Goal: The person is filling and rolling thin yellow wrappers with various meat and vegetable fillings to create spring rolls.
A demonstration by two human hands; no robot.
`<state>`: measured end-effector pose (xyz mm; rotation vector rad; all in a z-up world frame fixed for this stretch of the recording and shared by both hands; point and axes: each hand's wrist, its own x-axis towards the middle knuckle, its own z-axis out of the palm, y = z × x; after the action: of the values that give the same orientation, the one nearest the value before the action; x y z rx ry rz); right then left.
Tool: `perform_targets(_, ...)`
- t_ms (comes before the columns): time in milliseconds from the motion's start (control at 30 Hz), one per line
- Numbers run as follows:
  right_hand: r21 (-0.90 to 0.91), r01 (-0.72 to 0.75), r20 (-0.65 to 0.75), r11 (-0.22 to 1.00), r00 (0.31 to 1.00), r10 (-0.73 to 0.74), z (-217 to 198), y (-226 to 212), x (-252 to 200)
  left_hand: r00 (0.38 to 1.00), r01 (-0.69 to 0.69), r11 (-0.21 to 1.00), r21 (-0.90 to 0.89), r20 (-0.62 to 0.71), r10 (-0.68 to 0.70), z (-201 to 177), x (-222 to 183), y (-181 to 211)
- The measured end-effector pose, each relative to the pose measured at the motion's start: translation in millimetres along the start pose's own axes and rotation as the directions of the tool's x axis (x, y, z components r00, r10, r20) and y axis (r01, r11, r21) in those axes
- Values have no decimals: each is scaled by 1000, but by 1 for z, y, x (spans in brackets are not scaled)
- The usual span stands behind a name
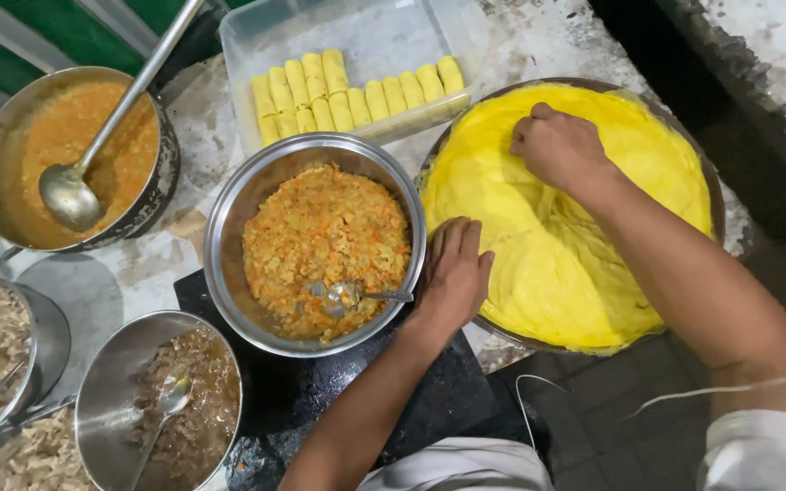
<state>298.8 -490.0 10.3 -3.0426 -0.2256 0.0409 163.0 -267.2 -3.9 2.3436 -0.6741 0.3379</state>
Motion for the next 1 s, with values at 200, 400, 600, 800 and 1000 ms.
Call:
perform_targets(200, 269, -28, 135, 963, 991, -9, -41, -19, -6, 999, -15, 1000, -1, -45, 15, 15, -6, -19)
perform_targets(400, 413, 229, 188, 882, 926, -328, -81, -31, -56, 977, 213, 976, -55, 42, -211, -27, 20, 6)
perform_targets(600, 249, 232, 402, 940, 858, -318, -76, -18, -87, 996, 80, 995, 66, -43, -78, -2, 23, -21)
perform_targets(800, 379, 265, 364, 887, 838, -406, -80, 18, -116, 995, -76, 958, -277, -85, 54, 12, -9, -22)
perform_targets(1000, 574, 291, 265, 766, 819, -510, -68, 40, -119, 998, 41, 836, -548, 58, -11, -48, -81, 21)
